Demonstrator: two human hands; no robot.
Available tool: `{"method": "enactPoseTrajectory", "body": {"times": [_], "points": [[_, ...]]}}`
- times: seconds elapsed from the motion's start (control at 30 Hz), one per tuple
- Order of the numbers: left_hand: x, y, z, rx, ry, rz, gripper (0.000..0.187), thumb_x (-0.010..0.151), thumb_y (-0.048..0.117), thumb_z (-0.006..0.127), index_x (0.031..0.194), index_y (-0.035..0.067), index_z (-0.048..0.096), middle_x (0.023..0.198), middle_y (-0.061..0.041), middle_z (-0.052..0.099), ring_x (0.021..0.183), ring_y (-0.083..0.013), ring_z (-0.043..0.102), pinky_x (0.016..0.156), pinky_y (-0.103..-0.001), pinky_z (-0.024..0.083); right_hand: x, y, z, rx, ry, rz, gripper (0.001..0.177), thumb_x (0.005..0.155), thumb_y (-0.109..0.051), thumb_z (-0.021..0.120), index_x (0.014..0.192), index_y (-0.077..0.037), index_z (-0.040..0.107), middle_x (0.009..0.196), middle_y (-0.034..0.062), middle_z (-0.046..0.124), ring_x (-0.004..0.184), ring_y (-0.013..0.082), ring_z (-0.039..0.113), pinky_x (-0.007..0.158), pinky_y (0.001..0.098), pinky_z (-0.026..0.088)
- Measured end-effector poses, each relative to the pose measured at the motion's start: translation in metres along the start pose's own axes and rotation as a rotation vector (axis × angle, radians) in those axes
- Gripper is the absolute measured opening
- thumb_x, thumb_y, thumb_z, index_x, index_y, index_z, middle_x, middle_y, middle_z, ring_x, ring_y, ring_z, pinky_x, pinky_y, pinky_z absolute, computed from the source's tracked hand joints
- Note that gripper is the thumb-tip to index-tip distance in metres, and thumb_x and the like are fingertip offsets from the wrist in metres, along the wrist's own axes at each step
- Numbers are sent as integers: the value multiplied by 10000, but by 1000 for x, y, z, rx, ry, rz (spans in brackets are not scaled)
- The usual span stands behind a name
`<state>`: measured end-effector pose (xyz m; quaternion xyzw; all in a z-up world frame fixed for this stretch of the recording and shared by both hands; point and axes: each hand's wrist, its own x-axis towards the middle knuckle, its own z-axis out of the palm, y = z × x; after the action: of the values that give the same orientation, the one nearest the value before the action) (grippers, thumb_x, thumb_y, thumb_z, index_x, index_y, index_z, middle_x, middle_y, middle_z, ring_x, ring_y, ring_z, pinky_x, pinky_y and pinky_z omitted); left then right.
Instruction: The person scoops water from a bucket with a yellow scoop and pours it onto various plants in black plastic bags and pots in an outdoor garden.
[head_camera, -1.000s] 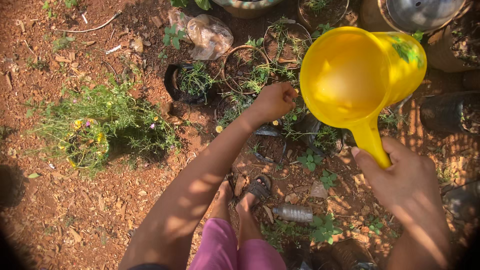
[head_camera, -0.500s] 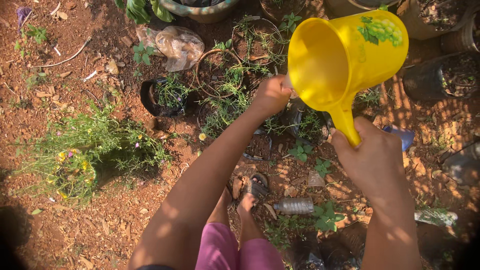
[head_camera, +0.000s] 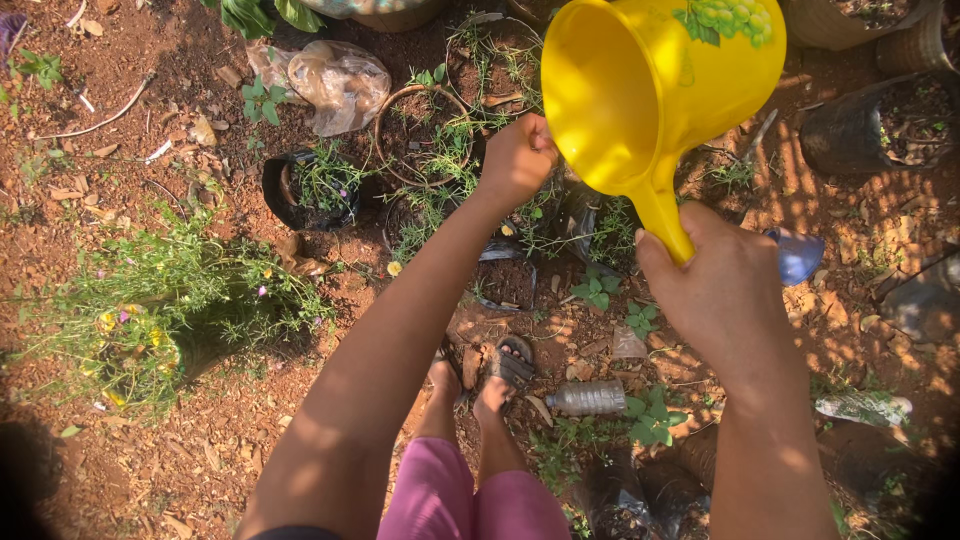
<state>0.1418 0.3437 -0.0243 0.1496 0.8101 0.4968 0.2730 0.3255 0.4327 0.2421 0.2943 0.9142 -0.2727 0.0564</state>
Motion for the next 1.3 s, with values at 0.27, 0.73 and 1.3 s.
{"method": "enactPoseTrajectory", "body": {"times": [0.27, 0.73, 1.3], "points": [[-20, -11, -18, -251, -49, 12, 251, 846, 77, 674, 1087, 13, 641, 870, -23, 715, 707, -87, 689, 603, -261, 566, -8, 2, 0, 31, -55, 40, 242, 928, -259, 730, 973, -22, 707, 660, 151, 660, 563, 243, 649, 570, 411, 492], [-96, -45, -34, -72, -262, -24, 253, 789, 80, 746, 1030, 26, 690, 865, -33, 729, 697, -126, 715, 646, -306, 600, -92, 21, 33, 31, -82, 165, 279, 877, -332, 735, 978, -72, 725, 614, 145, 648, 557, 253, 616, 541, 416, 484], [-187, -89, -32, 96, -304, -16, 370, 799, 85, 733, 1160, 16, 688, 960, -123, 768, 770, -192, 756, 683, -315, 609, -194, -4, 97, -63, -4, 117, 246, 890, -261, 702, 968, -32, 659, 779, 236, 693, 749, 450, 679, 650, 556, 517]]}}
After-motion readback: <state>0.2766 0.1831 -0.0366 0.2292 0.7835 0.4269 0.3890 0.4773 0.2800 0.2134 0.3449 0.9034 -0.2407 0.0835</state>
